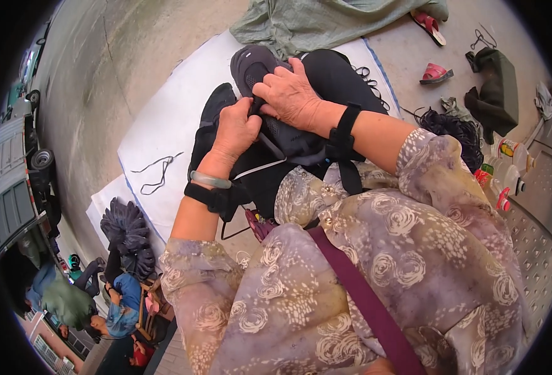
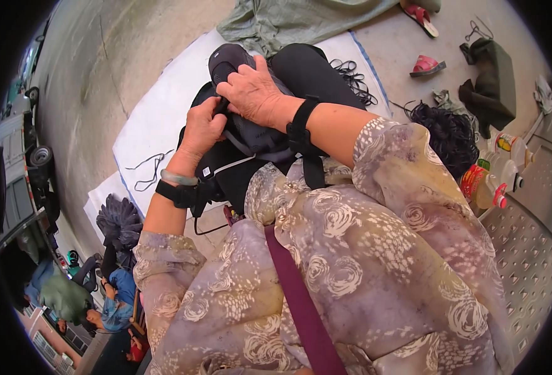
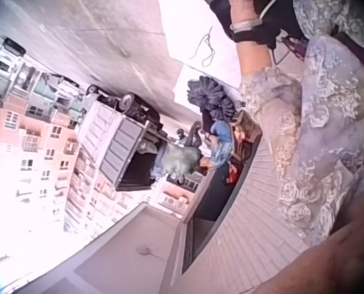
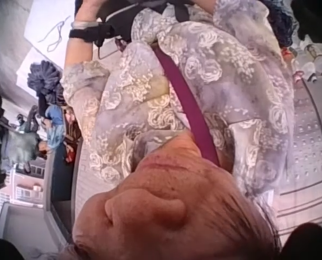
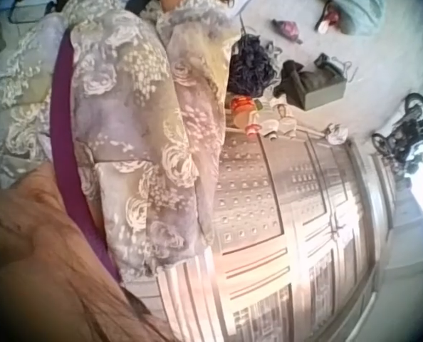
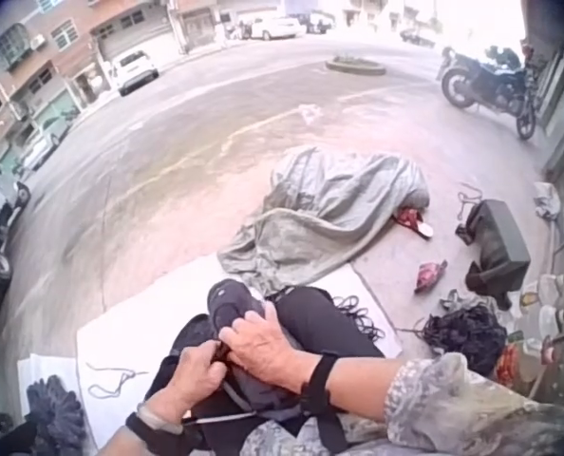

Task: Insert and thread a shoelace through the eyelets of a black athletic shoe.

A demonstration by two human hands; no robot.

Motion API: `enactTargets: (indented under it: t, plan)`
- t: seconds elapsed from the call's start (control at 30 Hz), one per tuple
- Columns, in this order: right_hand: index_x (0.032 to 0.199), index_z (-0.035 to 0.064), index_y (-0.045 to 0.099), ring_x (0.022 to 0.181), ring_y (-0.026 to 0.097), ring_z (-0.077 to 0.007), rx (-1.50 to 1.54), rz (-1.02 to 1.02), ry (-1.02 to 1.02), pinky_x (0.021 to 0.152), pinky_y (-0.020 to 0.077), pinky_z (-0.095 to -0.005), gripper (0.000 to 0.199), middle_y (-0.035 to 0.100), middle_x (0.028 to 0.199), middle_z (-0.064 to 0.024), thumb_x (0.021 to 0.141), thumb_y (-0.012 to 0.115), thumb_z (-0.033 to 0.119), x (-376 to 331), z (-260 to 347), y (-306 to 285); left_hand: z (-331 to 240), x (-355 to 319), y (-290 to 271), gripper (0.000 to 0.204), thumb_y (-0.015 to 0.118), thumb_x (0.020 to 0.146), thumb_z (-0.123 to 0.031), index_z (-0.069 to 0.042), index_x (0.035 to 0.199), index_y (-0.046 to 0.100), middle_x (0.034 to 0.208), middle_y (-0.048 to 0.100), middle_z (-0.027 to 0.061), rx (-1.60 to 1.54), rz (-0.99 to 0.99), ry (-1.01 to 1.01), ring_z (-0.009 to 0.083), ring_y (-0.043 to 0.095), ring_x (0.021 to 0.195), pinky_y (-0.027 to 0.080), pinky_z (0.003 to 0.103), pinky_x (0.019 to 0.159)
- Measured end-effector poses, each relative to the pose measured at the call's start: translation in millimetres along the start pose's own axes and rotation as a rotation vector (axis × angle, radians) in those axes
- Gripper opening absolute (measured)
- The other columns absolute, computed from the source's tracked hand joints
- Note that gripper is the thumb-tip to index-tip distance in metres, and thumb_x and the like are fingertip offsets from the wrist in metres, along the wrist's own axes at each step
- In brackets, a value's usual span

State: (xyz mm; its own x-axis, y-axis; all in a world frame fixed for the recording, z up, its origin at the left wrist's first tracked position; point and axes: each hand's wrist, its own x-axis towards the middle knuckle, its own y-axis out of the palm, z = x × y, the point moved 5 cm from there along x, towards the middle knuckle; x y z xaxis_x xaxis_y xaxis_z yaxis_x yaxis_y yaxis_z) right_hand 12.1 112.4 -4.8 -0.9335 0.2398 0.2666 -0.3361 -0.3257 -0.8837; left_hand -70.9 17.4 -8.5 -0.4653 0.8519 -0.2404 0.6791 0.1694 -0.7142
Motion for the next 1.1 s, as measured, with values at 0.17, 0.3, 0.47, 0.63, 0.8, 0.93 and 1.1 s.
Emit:
enactTargets:
  t: [0.17,0.3,0.47,0.63,0.8,0.93,1.1]
  plan:
    - [0.088,0.0177,0.056,0.095,0.048,-0.0207,-0.111,-0.108,-0.122,0.096,0.0253,-0.0529,0.025,0.049,0.086,0.0000,0.067,0.067,0.025,2.4,6.8,-8.9,7.6,-3.2,0.8,0.027,0.048,0.077,-0.005,0.001,0.100,0.059,0.078,0.062,0.0035,-0.374,0.032,-0.116,0.0084,0.056,0.055,0.049,0.021,0.045]
    - [0.082,0.0155,0.057,0.102,0.045,-0.0218,-0.135,-0.227,-0.318,0.098,0.0228,-0.0548,0.012,0.048,0.089,-0.0011,0.071,0.058,0.022,2.3,19.2,-13.3,13.0,-1.8,1.0,0.019,0.049,0.077,-0.005,0.001,0.091,0.060,0.071,0.061,0.0041,-0.496,0.111,-0.124,0.0107,0.056,0.051,0.048,0.022,0.044]
    - [0.076,0.0072,0.064,0.110,0.041,-0.0248,-0.513,-0.063,-0.408,0.101,0.0176,-0.0585,0.020,0.054,0.093,-0.0059,0.071,0.052,0.022,12.1,36.2,0.2,15.0,-2.1,2.4,0.013,0.051,0.079,-0.007,0.000,0.083,0.060,0.066,0.060,0.0049,-0.620,0.096,-0.137,0.0107,0.056,0.047,0.046,0.022,0.042]
    - [0.081,0.0042,0.065,0.117,0.038,-0.0273,-0.381,-0.034,-0.301,0.101,0.0163,-0.0599,0.023,0.055,0.103,-0.0098,0.070,0.053,0.021,13.0,31.9,3.1,16.5,-0.7,5.8,0.021,0.055,0.078,-0.010,0.002,0.095,0.056,0.066,0.060,0.0062,-0.572,-0.013,-0.176,0.0118,0.056,0.047,0.046,0.023,0.043]
    - [0.069,0.0067,0.058,0.118,0.041,-0.0247,0.011,-0.115,-0.273,0.101,0.0140,-0.0598,0.008,0.053,0.111,-0.0087,0.070,0.059,0.015,-39.8,0.1,-65.8,25.6,-14.0,-1.7,0.049,0.066,0.069,-0.024,0.004,0.106,0.051,0.075,0.062,0.0150,-0.118,-0.248,-0.211,0.0260,0.062,0.064,0.050,0.034,0.065]
    - [0.074,0.0056,0.053,0.108,0.048,-0.0226,-0.268,-0.019,0.152,0.096,0.0222,-0.0553,0.010,0.055,0.105,-0.0061,0.074,0.056,0.015,-157.4,-150.7,-104.7,-9.3,-21.9,-17.1,0.057,0.070,0.069,-0.024,-0.003,0.117,0.048,0.098,0.056,0.0140,0.257,-0.461,-0.040,0.0284,0.057,0.090,0.046,0.038,0.078]
    - [0.080,0.0089,0.056,0.093,0.050,-0.0239,-0.637,0.379,0.821,0.093,0.0274,-0.0520,0.021,0.056,0.090,-0.0063,0.080,0.049,0.028,-292.5,-270.7,-116.7,-26.7,-15.5,-12.6,0.035,0.064,0.068,-0.011,-0.003,0.101,0.057,0.101,0.053,0.0123,0.338,-0.468,0.268,0.0305,0.054,0.090,0.045,0.037,0.080]
